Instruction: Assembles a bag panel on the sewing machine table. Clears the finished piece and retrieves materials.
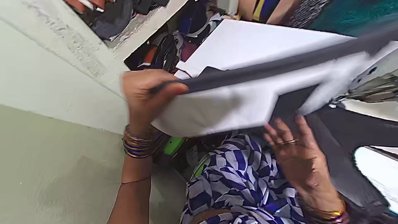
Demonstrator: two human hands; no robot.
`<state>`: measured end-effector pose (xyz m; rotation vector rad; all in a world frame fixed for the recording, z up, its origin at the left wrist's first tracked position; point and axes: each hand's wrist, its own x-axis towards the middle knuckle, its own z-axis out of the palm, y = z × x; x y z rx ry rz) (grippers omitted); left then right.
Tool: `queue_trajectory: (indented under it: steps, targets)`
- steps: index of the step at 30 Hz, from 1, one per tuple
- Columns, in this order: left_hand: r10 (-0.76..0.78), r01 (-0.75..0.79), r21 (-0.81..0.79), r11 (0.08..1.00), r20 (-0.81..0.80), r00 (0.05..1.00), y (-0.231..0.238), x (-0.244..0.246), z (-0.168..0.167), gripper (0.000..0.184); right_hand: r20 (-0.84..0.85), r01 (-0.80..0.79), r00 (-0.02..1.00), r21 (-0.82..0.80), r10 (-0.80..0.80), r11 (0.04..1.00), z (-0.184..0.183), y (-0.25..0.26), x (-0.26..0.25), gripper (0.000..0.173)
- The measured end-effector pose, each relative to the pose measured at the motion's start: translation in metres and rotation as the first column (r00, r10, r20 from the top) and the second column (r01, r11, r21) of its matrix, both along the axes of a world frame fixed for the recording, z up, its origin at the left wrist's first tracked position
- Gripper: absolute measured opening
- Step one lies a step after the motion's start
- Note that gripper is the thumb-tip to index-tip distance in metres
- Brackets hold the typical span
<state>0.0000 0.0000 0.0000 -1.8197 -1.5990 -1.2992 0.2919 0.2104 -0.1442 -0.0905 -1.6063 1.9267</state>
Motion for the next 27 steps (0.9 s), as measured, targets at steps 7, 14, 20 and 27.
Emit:
queue_trajectory:
  steps: [7,14,20,27]
  targets:
    - [-0.424,0.458,-0.064,0.886,0.286,0.859,0.169,0.062,-0.017,0.029,-0.164,0.319,0.911,-0.304,-0.379,0.898,-0.005,-0.031,0.088,0.035]
    - [-0.175,0.125,-0.605,0.787,-0.026,0.984,0.231,0.160,-0.102,0.063,0.235,0.887,0.379,-0.368,-0.895,0.279,-0.017,-0.022,0.134,0.039]
    - [-0.165,0.222,-0.779,0.587,0.153,0.974,0.214,0.150,-0.183,0.064,0.181,0.580,0.140,0.782,-0.973,0.229,-0.025,-0.007,0.137,0.061]
    - [-0.089,0.362,-0.614,0.701,0.428,0.899,0.220,0.132,-0.187,0.050,0.244,-0.161,0.323,0.966,-0.914,0.201,-0.027,0.007,0.028,0.099]
